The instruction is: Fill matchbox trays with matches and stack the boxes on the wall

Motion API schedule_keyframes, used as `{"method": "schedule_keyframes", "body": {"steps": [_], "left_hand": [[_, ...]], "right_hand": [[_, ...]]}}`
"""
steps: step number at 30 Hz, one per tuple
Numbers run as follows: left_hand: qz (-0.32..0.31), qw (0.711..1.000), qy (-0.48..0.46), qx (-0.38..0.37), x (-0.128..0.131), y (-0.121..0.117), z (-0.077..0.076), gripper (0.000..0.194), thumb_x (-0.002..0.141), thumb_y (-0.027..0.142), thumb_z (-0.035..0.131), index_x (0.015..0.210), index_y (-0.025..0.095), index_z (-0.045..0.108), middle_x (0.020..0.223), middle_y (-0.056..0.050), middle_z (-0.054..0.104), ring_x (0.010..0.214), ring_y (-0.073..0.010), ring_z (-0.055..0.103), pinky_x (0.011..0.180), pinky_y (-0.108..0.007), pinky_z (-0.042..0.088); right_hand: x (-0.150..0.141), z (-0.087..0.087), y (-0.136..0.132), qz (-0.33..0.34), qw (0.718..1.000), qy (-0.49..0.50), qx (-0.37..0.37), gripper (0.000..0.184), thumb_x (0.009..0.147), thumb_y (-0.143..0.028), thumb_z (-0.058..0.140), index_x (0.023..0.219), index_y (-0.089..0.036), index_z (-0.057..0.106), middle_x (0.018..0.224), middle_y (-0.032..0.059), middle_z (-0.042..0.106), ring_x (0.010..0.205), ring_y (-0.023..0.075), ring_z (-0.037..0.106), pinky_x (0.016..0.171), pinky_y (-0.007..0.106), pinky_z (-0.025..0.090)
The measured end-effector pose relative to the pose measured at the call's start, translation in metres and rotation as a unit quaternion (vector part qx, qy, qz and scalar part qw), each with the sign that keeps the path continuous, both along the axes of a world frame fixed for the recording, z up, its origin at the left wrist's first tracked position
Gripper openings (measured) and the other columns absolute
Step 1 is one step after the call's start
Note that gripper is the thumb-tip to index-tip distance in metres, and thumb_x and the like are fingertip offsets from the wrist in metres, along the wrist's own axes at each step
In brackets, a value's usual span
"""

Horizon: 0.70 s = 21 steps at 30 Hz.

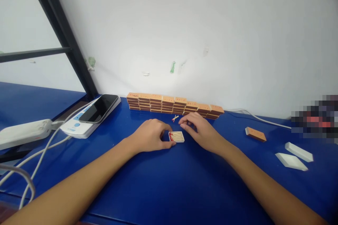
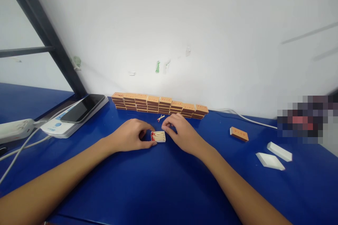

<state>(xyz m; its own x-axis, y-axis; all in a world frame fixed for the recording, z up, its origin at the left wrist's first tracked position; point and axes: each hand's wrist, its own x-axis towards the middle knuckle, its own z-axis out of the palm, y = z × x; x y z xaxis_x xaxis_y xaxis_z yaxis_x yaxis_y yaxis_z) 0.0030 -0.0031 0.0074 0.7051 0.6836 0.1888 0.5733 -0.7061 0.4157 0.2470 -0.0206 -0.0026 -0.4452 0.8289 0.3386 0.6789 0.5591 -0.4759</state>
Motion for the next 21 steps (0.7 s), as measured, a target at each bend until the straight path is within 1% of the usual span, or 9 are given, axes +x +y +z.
{"method": "schedule_keyframes", "body": {"steps": [1, 3, 5, 7, 10, 12, 14, 16, 21], "left_hand": [[-0.001, 1.000, 0.000, 0.001, 0.000, 0.000, 0.000, 0.031, 0.084, 0.046, 0.076, 0.104, 0.022, 0.079, 0.071, 0.001, 0.069, 0.061, -0.0138, 0.058, 0.057, -0.028, 0.034], [-0.003, 1.000, -0.001, 0.004, 0.000, -0.001, 0.000, 0.030, 0.084, 0.046, 0.075, 0.103, 0.023, 0.079, 0.071, 0.001, 0.069, 0.062, -0.0137, 0.058, 0.057, -0.027, 0.034], [-0.004, 1.000, -0.002, 0.008, 0.000, -0.001, 0.000, 0.029, 0.084, 0.045, 0.075, 0.103, 0.023, 0.079, 0.071, 0.002, 0.068, 0.061, -0.0135, 0.058, 0.057, -0.027, 0.034], [-0.005, 1.000, 0.000, 0.009, 0.000, -0.001, 0.000, 0.029, 0.084, 0.045, 0.075, 0.103, 0.023, 0.079, 0.070, 0.002, 0.068, 0.061, -0.0132, 0.057, 0.057, -0.028, 0.034], [-0.003, 1.000, 0.004, 0.002, 0.000, -0.001, 0.001, 0.030, 0.084, 0.046, 0.076, 0.103, 0.023, 0.079, 0.069, 0.002, 0.067, 0.060, -0.0133, 0.057, 0.057, -0.027, 0.033], [-0.003, 1.000, 0.006, -0.001, 0.000, -0.001, 0.002, 0.030, 0.084, 0.046, 0.075, 0.104, 0.023, 0.080, 0.069, 0.002, 0.067, 0.061, -0.0135, 0.057, 0.057, -0.027, 0.033], [-0.004, 1.000, 0.007, -0.002, 0.000, -0.001, 0.003, 0.031, 0.085, 0.046, 0.075, 0.105, 0.023, 0.080, 0.069, 0.002, 0.068, 0.061, -0.0135, 0.058, 0.057, -0.027, 0.034], [-0.004, 1.000, 0.006, 0.000, 0.000, -0.001, 0.003, 0.031, 0.085, 0.045, 0.076, 0.106, 0.023, 0.080, 0.070, 0.002, 0.068, 0.061, -0.0135, 0.058, 0.057, -0.028, 0.034], [-0.010, 1.000, 0.004, 0.000, 0.000, -0.001, 0.003, 0.031, 0.085, 0.045, 0.075, 0.107, 0.023, 0.080, 0.071, 0.001, 0.069, 0.062, -0.0138, 0.059, 0.058, -0.028, 0.037]], "right_hand": [[0.000, -0.004, 0.005, -0.004, 1.000, 0.003, 0.018, 0.020, 0.106, -0.029, 0.049, 0.110, -0.023, 0.068, 0.107, 0.0088, 0.068, 0.105, 0.0250, 0.056, 0.094, 0.045, 0.050], [-0.001, -0.012, 0.015, 0.000, 0.998, -0.022, 0.056, 0.030, 0.105, -0.023, 0.047, 0.129, -0.025, 0.065, 0.122, 0.0111, 0.066, 0.117, 0.0275, 0.054, 0.103, 0.050, 0.047], [-0.003, -0.019, 0.022, -0.001, 0.994, -0.072, 0.078, 0.039, 0.104, -0.019, 0.046, 0.139, -0.026, 0.061, 0.133, 0.0121, 0.062, 0.125, 0.0299, 0.050, 0.107, 0.054, 0.045], [-0.006, -0.023, 0.026, -0.014, 0.991, -0.104, 0.088, 0.037, 0.103, -0.018, 0.047, 0.136, -0.025, 0.064, 0.133, 0.0129, 0.062, 0.125, 0.0310, 0.049, 0.104, 0.054, 0.047], [-0.007, -0.023, 0.027, -0.021, 0.989, -0.104, 0.100, 0.023, 0.103, -0.020, 0.051, 0.116, -0.019, 0.070, 0.117, 0.0132, 0.065, 0.114, 0.0297, 0.051, 0.100, 0.050, 0.049], [-0.006, -0.021, 0.026, -0.019, 0.990, -0.094, 0.105, 0.013, 0.102, -0.021, 0.056, 0.103, -0.019, 0.069, 0.107, 0.0117, 0.066, 0.107, 0.0285, 0.052, 0.097, 0.047, 0.049], [-0.002, -0.021, 0.026, -0.020, 0.991, -0.085, 0.104, 0.009, 0.101, -0.023, 0.060, 0.095, -0.020, 0.067, 0.101, 0.0103, 0.065, 0.104, 0.0280, 0.052, 0.093, 0.045, 0.049], [0.002, -0.021, 0.025, -0.020, 0.992, -0.072, 0.097, 0.009, 0.100, -0.025, 0.062, 0.094, -0.021, 0.066, 0.099, 0.0094, 0.064, 0.102, 0.0275, 0.052, 0.091, 0.044, 0.049], [0.021, -0.022, 0.020, -0.014, 0.997, -0.049, 0.065, 0.012, 0.101, -0.033, 0.062, 0.098, -0.022, 0.064, 0.101, 0.0084, 0.065, 0.101, 0.0257, 0.054, 0.090, 0.043, 0.050]]}}
